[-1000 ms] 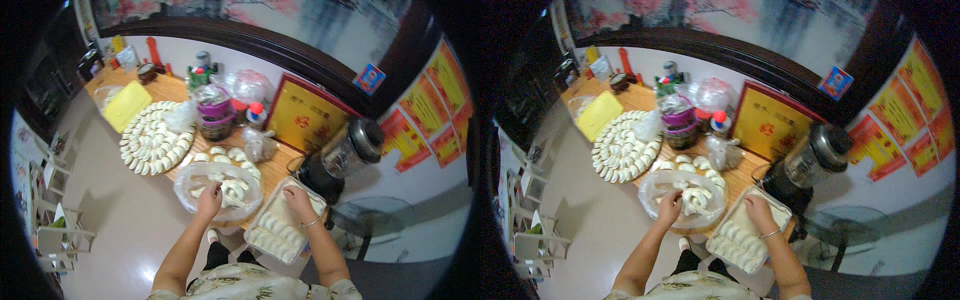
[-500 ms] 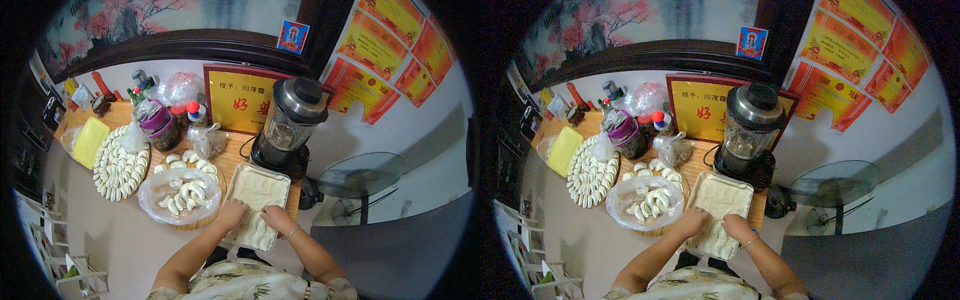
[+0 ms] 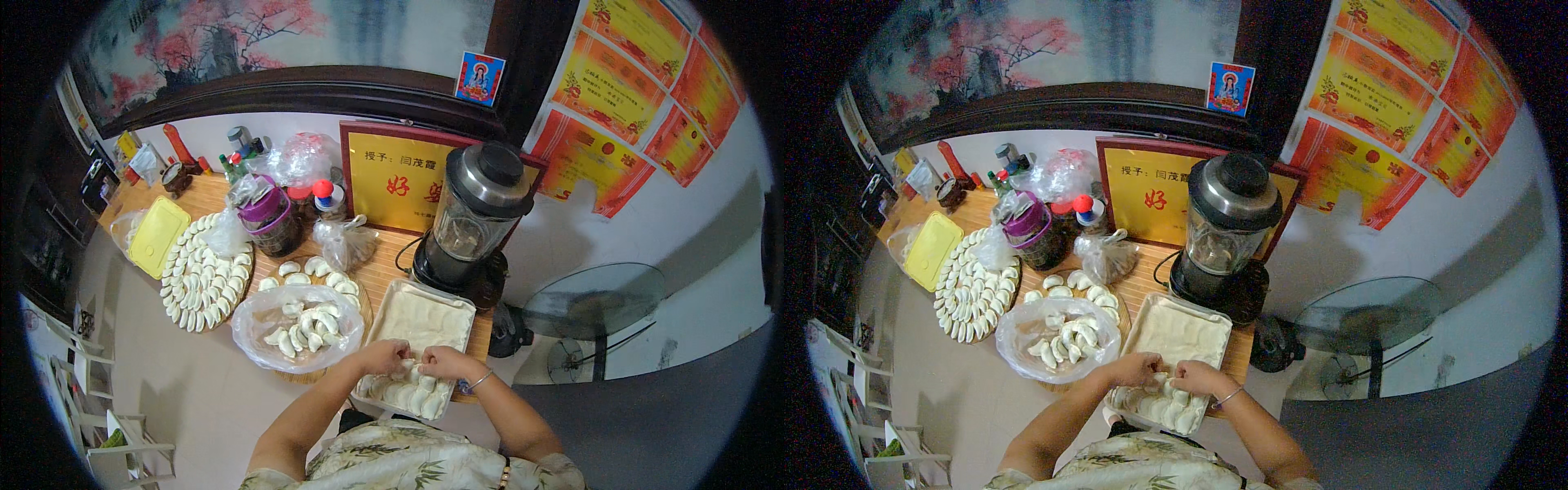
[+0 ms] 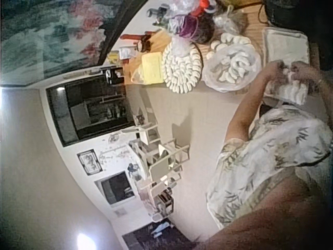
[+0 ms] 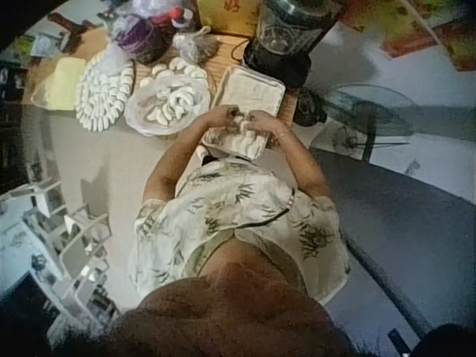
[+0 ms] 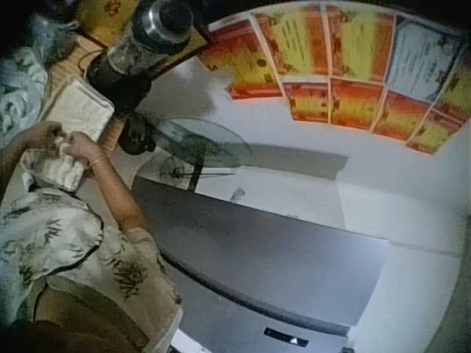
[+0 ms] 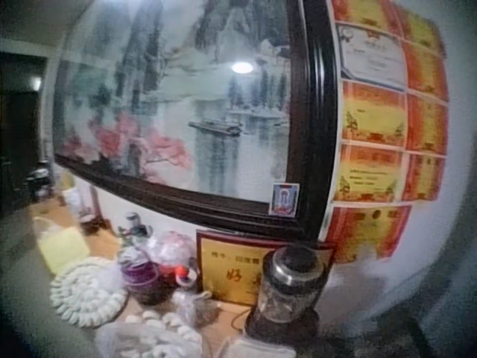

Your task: The person retrieves a plastic bag from a cabinet, places several dumplings into it by hand, then puts the bag into a refrigerator and transfers more dumplings into a square container.

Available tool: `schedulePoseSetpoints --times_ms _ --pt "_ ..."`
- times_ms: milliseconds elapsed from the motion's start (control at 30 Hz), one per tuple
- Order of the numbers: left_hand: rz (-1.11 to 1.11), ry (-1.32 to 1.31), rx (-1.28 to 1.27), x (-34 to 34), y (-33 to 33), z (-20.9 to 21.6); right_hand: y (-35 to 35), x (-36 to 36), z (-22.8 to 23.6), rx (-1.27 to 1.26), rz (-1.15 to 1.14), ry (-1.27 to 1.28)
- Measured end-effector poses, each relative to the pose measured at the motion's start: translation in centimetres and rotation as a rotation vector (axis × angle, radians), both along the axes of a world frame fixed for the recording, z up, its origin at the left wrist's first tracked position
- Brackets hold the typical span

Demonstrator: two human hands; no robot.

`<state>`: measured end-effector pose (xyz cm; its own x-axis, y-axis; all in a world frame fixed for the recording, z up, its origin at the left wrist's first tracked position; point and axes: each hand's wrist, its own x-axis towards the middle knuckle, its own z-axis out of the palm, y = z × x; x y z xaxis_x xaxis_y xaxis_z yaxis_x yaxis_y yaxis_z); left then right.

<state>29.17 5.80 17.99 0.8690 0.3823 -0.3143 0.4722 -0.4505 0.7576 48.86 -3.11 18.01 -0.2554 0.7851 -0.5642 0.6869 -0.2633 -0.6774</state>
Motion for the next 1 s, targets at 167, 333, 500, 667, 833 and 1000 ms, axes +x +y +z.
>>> schedulePoseSetpoints --times_ms 167,333,500,667,833,1000 --pt "-0.046 0.154 0.176 0.1 -1.0 1.5 -1.0 -1.2 0.2 0.118 0.001 -0.093" --pt "0.025 0.020 0.143 -0.3 -1.8 0.2 -0.8 1.7 -0.2 0.098 -0.287 0.064" --pt "0.513 -0.393 -0.222 -0.5 -1.6 -0.5 -0.9 4.6 0.9 -0.150 -0.834 0.955" --pt "0.798 -0.673 -1.312 -2.6 1.3 0.0 -1.1 2.2 1.6 -0.214 -1.030 1.320" --pt "0.835 -0.983 -1.626 -7.9 3.5 0.5 -0.2 -0.4 1.4 -0.244 -0.980 1.391" --pt "1.364 -0.852 -1.490 -17.1 6.8 -3.5 1.4 -3.4 2.7 -0.227 -0.857 1.365"
